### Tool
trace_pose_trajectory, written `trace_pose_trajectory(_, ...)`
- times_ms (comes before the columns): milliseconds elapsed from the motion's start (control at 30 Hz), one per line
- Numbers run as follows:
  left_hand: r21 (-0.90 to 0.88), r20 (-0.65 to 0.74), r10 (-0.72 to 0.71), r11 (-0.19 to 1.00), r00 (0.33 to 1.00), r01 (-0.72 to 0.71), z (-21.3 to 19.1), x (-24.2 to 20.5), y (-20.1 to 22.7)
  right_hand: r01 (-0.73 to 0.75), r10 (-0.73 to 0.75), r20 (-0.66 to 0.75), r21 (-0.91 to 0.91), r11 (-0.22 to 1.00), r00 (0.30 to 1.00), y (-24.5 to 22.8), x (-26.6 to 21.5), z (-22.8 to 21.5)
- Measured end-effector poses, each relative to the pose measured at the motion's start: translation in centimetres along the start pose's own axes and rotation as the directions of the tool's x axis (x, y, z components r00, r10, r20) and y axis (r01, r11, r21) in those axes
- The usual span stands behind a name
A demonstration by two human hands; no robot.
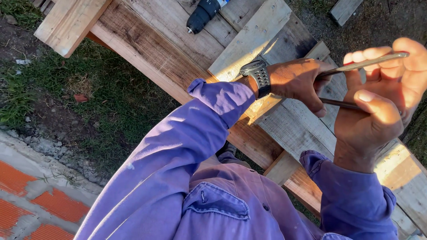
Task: Removing nails with pliers and drilling holes in wooden planks.
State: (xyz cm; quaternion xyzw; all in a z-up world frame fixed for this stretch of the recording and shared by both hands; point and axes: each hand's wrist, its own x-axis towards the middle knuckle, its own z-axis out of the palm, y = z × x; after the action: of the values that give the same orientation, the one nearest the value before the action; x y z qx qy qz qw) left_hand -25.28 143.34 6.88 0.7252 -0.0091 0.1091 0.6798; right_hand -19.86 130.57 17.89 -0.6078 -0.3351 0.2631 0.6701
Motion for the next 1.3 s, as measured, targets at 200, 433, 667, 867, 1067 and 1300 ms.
trace_pose_trajectory(200,-0.157,0.029,-0.068,0.985,0.997,0.072,0.1,0.7,-0.6,-0.187,0.255,-0.195,0.311,0.932,0.947,-2.1,0.3,1.9)
trace_pose_trajectory(433,-0.153,0.096,-0.112,0.980,0.989,0.125,-0.4,1.6,-0.1,-0.174,0.185,-0.046,0.173,0.969,0.982,-0.5,1.1,-1.3)
trace_pose_trajectory(667,-0.128,0.137,-0.061,0.989,0.989,0.079,-0.4,2.1,-0.6,-0.175,0.192,-0.121,0.137,0.975,0.974,0.0,0.6,-1.1)
trace_pose_trajectory(867,-0.086,0.132,0.024,0.996,0.991,-0.012,0.0,2.3,-0.9,0.028,-0.028,-0.046,-0.012,1.000,0.999,2.2,0.5,-2.0)
trace_pose_trajectory(1067,0.009,0.056,0.018,1.000,0.998,-0.019,1.4,3.5,-1.7,0.078,-0.078,0.015,-0.043,0.996,0.997,3.4,1.1,-3.7)
trace_pose_trajectory(1300,0.192,-0.020,-0.030,0.981,0.999,0.034,3.0,4.8,-2.0,0.056,-0.058,0.022,0.069,0.996,0.998,5.5,1.0,-7.3)
